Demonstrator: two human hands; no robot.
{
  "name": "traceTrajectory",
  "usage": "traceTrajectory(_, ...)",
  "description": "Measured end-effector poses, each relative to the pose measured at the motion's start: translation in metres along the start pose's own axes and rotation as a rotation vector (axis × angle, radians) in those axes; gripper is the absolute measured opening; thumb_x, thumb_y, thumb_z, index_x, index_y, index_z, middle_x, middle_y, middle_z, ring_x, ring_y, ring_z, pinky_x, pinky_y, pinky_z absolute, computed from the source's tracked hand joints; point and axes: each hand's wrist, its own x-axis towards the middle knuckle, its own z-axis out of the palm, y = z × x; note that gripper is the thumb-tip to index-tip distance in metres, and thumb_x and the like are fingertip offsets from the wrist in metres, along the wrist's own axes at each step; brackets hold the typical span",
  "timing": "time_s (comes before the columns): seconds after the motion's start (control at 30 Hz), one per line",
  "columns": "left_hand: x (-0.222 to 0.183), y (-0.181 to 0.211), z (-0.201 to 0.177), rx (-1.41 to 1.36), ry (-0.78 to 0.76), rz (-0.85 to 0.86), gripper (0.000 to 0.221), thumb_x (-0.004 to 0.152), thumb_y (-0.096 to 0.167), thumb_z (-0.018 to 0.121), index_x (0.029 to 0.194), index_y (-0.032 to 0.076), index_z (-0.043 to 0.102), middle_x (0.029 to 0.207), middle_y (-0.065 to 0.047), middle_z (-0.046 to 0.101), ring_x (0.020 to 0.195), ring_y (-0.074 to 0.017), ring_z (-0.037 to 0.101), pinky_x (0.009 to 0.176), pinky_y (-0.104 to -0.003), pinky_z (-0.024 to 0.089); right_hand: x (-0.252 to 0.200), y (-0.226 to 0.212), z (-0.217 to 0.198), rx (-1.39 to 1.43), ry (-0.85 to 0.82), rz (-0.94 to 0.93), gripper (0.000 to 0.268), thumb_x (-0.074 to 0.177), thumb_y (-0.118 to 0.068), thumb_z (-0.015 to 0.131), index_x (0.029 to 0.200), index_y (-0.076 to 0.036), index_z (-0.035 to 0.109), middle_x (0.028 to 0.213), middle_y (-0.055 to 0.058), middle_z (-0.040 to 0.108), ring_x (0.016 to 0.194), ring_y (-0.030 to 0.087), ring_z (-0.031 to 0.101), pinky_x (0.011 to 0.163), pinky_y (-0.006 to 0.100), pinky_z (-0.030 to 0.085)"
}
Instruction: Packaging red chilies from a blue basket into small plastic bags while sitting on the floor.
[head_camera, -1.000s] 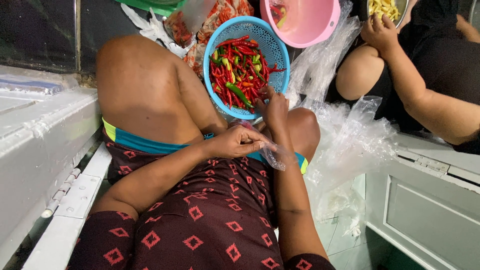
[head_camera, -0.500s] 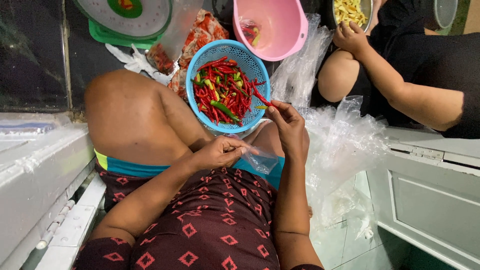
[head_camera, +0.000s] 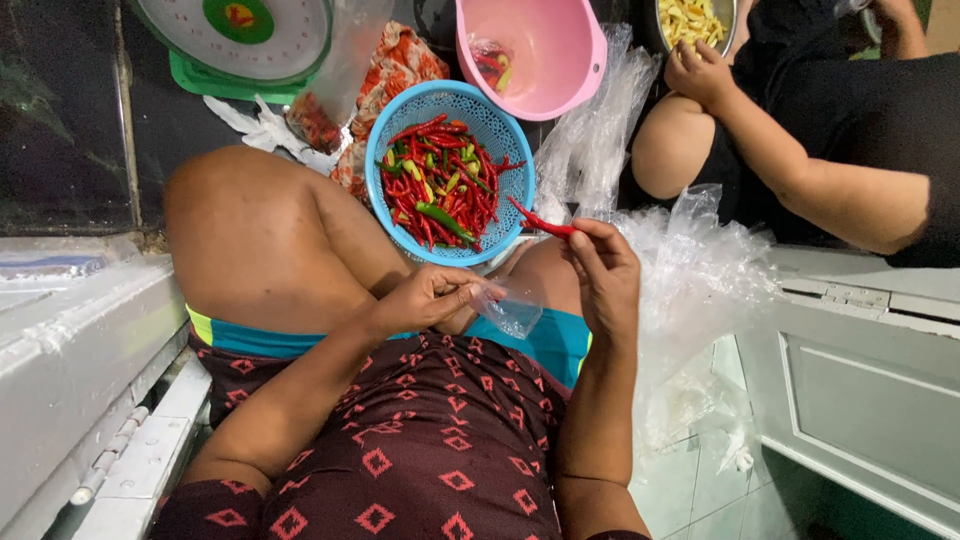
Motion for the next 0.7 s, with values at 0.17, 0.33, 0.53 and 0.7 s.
traceTrajectory(0.17, -0.004, -0.004, -0.003, -0.005, 0.015, -0.016, 0.031, 0.107, 0.011, 0.047, 0.124, -0.003, 0.068, 0.040, 0.001, 0.047, 0.035, -0.0006, 0.027, 0.039, -0.017, 0.023, -0.043, -0.028, -0.028, -0.059, -0.018, -0.118, 0.018, 0.095, -0.001, 0.073, 0.110, 0.004, 0.066, 0.097, 0.015, 0.065, 0.086, 0.018, 0.066, 0.077, 0.028, 0.060)
traceTrajectory(0.33, -0.007, -0.002, -0.001, 0.010, 0.029, -0.018, 0.030, 0.107, 0.012, 0.048, 0.123, -0.003, 0.068, 0.040, 0.001, 0.045, 0.036, -0.0001, 0.027, 0.040, -0.017, 0.023, -0.082, -0.077, -0.031, -0.249, -0.147, -0.295, 0.016, 0.088, 0.002, 0.077, 0.095, 0.007, 0.064, 0.087, 0.019, 0.060, 0.079, 0.021, 0.059, 0.066, 0.030, 0.054)
traceTrajectory(0.53, -0.003, 0.007, 0.001, 0.016, 0.029, -0.008, 0.029, 0.107, 0.012, 0.050, 0.122, -0.004, 0.068, 0.041, 0.000, 0.047, 0.037, -0.0006, 0.029, 0.040, -0.017, 0.024, -0.100, -0.110, 0.008, -0.505, -0.141, -0.366, 0.017, 0.084, 0.005, 0.081, 0.095, 0.010, 0.070, 0.084, 0.020, 0.064, 0.075, 0.019, 0.056, 0.069, 0.032, 0.050)
traceTrajectory(0.7, -0.001, 0.010, 0.005, 0.019, 0.032, 0.001, 0.028, 0.107, 0.013, 0.051, 0.120, -0.005, 0.067, 0.041, -0.001, 0.050, 0.037, -0.0012, 0.032, 0.041, -0.017, 0.025, -0.096, -0.105, 0.048, -0.809, -0.136, -0.459, 0.014, 0.087, -0.002, 0.084, 0.098, -0.001, 0.076, 0.087, 0.014, 0.069, 0.074, 0.023, 0.065, 0.069, 0.033, 0.053)
